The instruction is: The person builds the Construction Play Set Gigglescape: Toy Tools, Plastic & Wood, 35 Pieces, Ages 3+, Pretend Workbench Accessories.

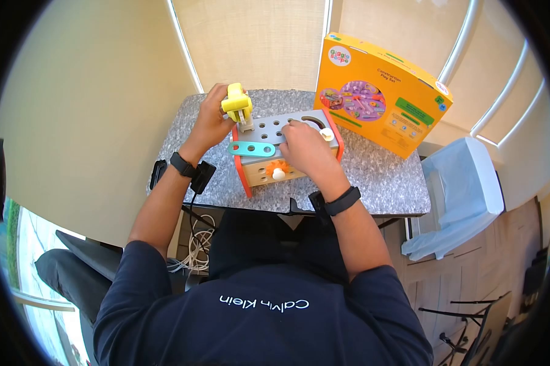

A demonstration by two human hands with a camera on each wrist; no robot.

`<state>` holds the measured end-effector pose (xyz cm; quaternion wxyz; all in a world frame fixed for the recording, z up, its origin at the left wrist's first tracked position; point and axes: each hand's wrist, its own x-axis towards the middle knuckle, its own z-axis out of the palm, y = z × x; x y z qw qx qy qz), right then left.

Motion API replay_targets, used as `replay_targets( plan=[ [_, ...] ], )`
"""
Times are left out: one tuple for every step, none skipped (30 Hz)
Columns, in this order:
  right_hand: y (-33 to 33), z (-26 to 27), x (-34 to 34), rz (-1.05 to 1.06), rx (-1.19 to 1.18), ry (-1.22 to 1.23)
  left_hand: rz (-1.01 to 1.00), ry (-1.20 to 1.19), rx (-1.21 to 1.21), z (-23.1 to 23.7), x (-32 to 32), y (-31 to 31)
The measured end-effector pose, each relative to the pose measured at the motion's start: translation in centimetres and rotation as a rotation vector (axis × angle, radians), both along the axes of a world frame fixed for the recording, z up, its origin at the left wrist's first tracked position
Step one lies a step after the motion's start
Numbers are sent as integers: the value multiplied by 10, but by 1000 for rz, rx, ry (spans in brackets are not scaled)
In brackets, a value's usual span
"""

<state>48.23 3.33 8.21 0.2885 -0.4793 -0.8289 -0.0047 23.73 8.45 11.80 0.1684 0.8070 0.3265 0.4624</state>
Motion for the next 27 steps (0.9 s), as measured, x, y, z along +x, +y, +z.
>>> replay_targets(
  plan=[
    [0,0,0,2,2,3,0,1,-2,-1,0,1],
    [0,0,0,4,3,7,-22,-13,4,-2,0,2],
    [-1,0,1,2,0,9,-44,-26,9,-3,1,3],
    [-2,1,0,3,6,13,-45,-24,6,-3,1,2],
    [-3,1,0,4,12,16,-32,5,0,-3,1,0],
    [-3,0,0,3,8,18,-18,35,-7,-3,1,-2],
    [-3,0,0,-1,14,14,-18,36,-9,-5,1,-4],
    [-3,1,-1,-5,21,10,-7,27,2,-7,2,-6],
    [-4,1,-1,-4,19,12,3,17,12,-9,2,-7],
    [-6,7,-1,-20,-32,-6,4,19,11,-12,1,-6],
    [-9,10,-1,-37,-84,-24,-11,10,19,-15,0,-3],
    [-9,10,-1,-37,-86,-23,-26,0,28,-18,-1,-1],
    [-8,11,-1,-40,-116,-31,-26,0,26,-20,-2,-1],
    [-8,11,-1,-43,-145,-42,-17,34,76,-20,-2,0],
    [-10,12,2,-42,-144,-45,-8,67,128,-21,-3,1],
    [-12,14,5,-8,-140,-3,-8,66,131,-20,-5,-1],
    [-14,17,6,25,-134,40,-44,68,123,-17,-6,-2],
    [-17,19,7,24,-128,40,-80,70,115,-15,-8,-3],
    [-25,29,4,114,-126,212,-81,70,121,-14,-9,-4],
    [-33,38,2,206,-127,382,-159,-18,43,-15,-11,-5],
    [-39,45,-1,207,-129,380,-236,-105,-39,-16,-14,-6],
    [-46,51,-4,313,-78,412,-233,-107,-43,-20,-18,-3],
    [-52,56,-7,419,-27,445,-282,-151,-80,-22,-21,2],
    [-57,59,-9,420,-32,445,-330,-195,-116,-26,-24,6],
    [-62,63,-11,457,-78,444,-328,-196,-118,-22,-24,2],
    [-64,65,-12,494,-122,441,-343,-189,-150,-16,-24,0],
    [-65,63,-11,495,-120,439,-359,-183,-179,-11,-23,-2]
  ],
)
